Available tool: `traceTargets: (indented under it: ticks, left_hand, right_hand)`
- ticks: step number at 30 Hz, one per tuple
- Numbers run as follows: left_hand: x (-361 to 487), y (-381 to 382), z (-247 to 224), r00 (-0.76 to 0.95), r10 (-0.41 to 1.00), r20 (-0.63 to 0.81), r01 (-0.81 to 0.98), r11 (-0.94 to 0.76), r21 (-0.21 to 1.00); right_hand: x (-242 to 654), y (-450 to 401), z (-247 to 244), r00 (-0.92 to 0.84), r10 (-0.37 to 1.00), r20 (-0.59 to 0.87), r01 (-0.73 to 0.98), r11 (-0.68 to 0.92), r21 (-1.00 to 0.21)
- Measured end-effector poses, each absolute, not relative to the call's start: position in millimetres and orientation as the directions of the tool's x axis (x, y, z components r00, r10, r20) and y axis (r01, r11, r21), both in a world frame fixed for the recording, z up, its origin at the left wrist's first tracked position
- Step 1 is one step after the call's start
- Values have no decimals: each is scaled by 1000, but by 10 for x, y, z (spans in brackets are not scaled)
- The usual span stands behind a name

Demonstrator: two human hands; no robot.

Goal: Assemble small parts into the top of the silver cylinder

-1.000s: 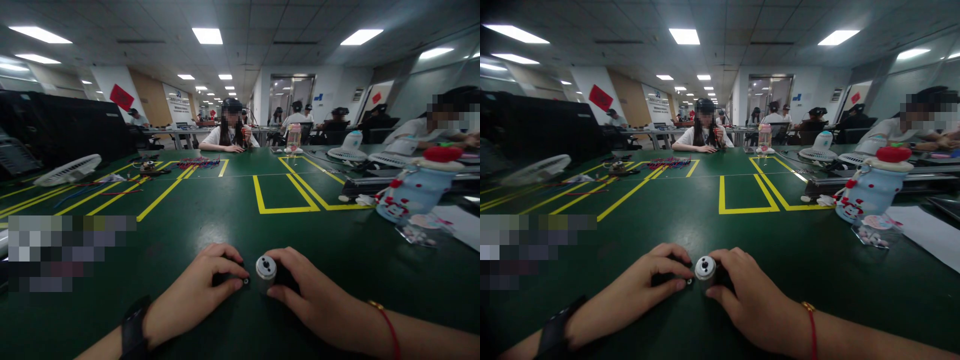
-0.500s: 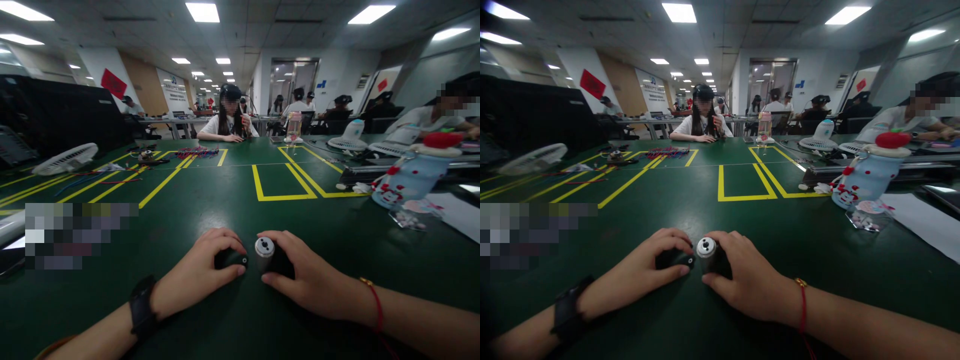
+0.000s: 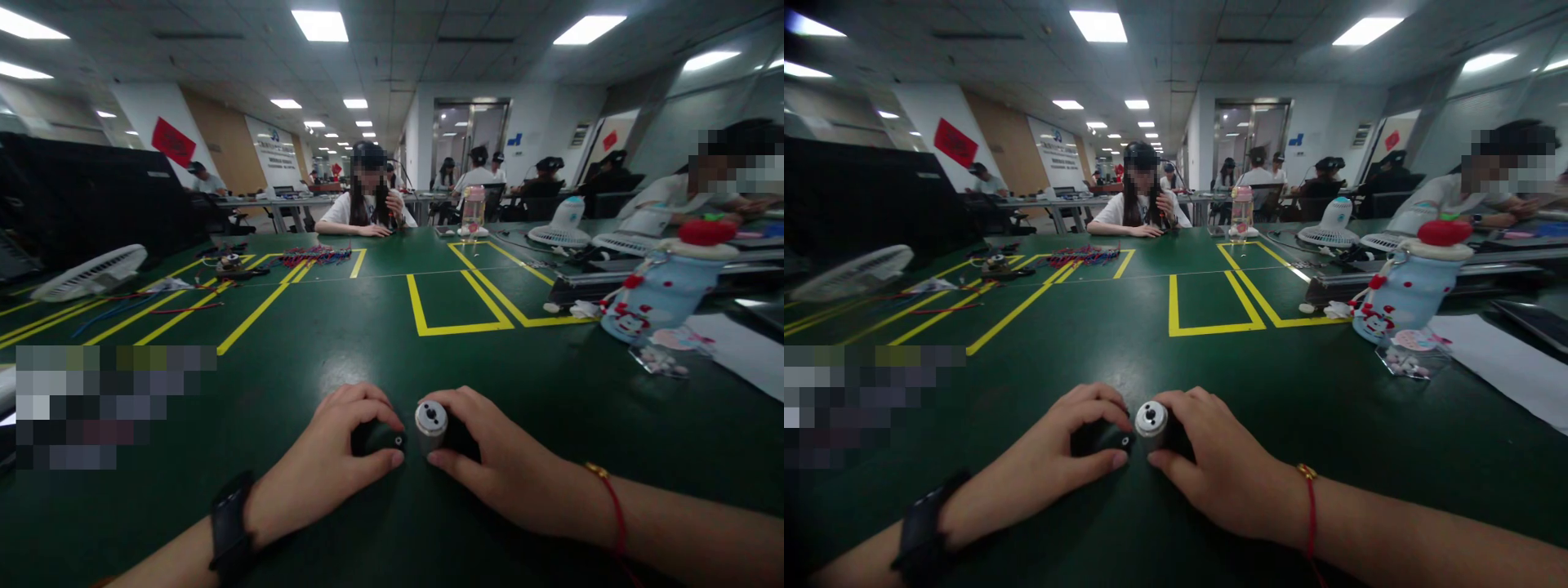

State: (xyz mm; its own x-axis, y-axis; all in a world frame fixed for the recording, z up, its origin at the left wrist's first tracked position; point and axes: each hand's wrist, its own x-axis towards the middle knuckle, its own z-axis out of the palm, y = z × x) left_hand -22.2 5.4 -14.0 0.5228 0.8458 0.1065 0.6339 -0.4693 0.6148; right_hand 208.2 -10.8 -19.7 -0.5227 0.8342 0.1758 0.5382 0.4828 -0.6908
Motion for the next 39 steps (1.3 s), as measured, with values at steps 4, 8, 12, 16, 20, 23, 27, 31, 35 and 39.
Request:
traceTargets:
  ticks: [4,8,12,16,20,23,27,31,35,39]
  left_hand:
    - [-225,75,-159,524,847,90,638,-460,618]
    - [-228,72,-160,522,848,96,636,-461,619]
    - [-239,51,-154,525,846,96,634,-463,619]
    - [-244,39,-163,521,848,95,629,-457,629]
    - [-240,60,-156,500,858,116,585,-434,685]
    - [-220,82,-103,444,878,179,521,-415,746]
    - [-143,70,0,350,883,311,505,-458,732]
    - [-35,24,46,360,858,366,499,-509,701]
    - [41,15,56,400,845,354,503,-526,686]
    - [69,38,97,440,834,333,528,-540,656]
  right_hand:
    - [2084,-87,-184,-515,843,154,540,459,-706]
    - [2082,-81,-170,-519,844,133,535,442,-720]
    - [2079,-88,-164,-519,846,119,537,432,-725]
    - [2076,-88,-164,-521,845,122,535,435,-725]
    - [2081,-95,-155,-519,842,145,528,449,-721]
    - [2081,-108,-143,-526,836,158,524,465,-713]
    - [2068,-115,-142,-522,835,174,533,478,-698]
    - [2057,-107,-165,-520,832,194,541,497,-679]
    - [2063,-99,-193,-522,827,207,547,511,-663]
    - [2069,-95,-200,-532,820,213,546,524,-654]
